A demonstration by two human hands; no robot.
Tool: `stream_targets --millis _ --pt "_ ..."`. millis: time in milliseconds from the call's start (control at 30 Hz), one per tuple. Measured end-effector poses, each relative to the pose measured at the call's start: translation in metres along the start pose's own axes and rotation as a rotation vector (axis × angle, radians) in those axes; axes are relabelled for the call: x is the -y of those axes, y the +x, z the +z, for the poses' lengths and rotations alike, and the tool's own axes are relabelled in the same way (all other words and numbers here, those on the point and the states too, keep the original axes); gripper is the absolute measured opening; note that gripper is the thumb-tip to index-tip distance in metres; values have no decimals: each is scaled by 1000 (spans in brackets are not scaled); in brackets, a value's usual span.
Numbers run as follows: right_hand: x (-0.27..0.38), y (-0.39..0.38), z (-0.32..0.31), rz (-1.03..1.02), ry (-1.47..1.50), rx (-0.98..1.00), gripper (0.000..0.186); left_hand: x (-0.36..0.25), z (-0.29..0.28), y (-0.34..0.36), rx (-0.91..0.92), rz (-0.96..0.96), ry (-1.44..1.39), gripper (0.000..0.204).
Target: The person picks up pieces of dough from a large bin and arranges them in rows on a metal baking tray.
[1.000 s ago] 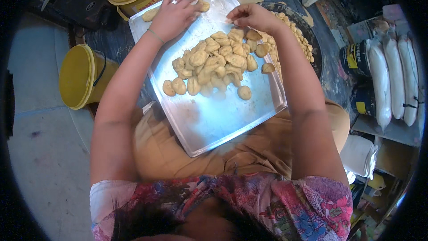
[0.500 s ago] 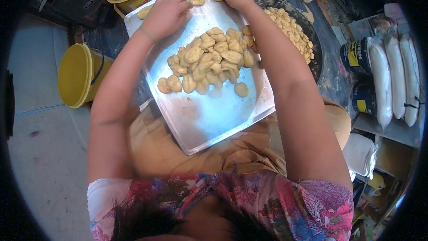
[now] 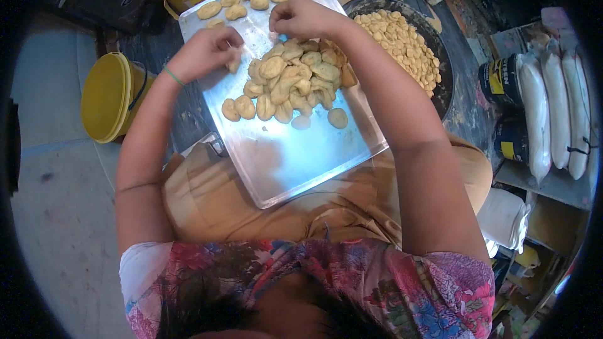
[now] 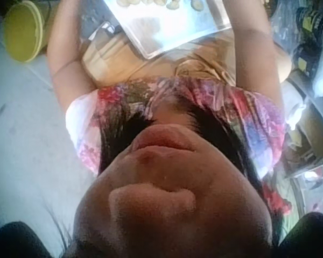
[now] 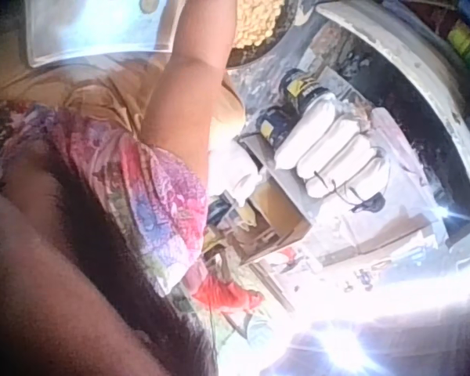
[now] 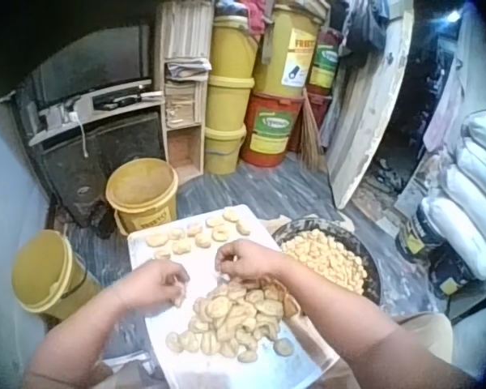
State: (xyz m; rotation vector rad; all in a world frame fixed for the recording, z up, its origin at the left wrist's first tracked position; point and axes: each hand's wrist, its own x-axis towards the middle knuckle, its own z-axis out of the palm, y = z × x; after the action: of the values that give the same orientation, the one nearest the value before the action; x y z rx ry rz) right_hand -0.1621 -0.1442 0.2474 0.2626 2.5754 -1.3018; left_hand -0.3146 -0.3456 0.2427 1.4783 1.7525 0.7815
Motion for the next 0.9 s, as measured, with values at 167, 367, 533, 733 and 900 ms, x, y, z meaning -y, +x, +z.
stream_targets --millis 167,367,533,733,900 --pt "33 15 18 20 -271 274 28 9 -15 -6 -208 100 367 20" --pt "22 33 21 -9 19 -86 28 18 -15 2 -411 8 576 26" --pt "10 48 25 -134 -235 -78 28 19 -21 -4 -306 151 516 33" --pt "20 36 27 -93 -160 -433 27 4 -18 -3 -282 -123 630 37" --pt "11 14 22 -49 -164 8 14 13 -6 4 -453 197 737 33"
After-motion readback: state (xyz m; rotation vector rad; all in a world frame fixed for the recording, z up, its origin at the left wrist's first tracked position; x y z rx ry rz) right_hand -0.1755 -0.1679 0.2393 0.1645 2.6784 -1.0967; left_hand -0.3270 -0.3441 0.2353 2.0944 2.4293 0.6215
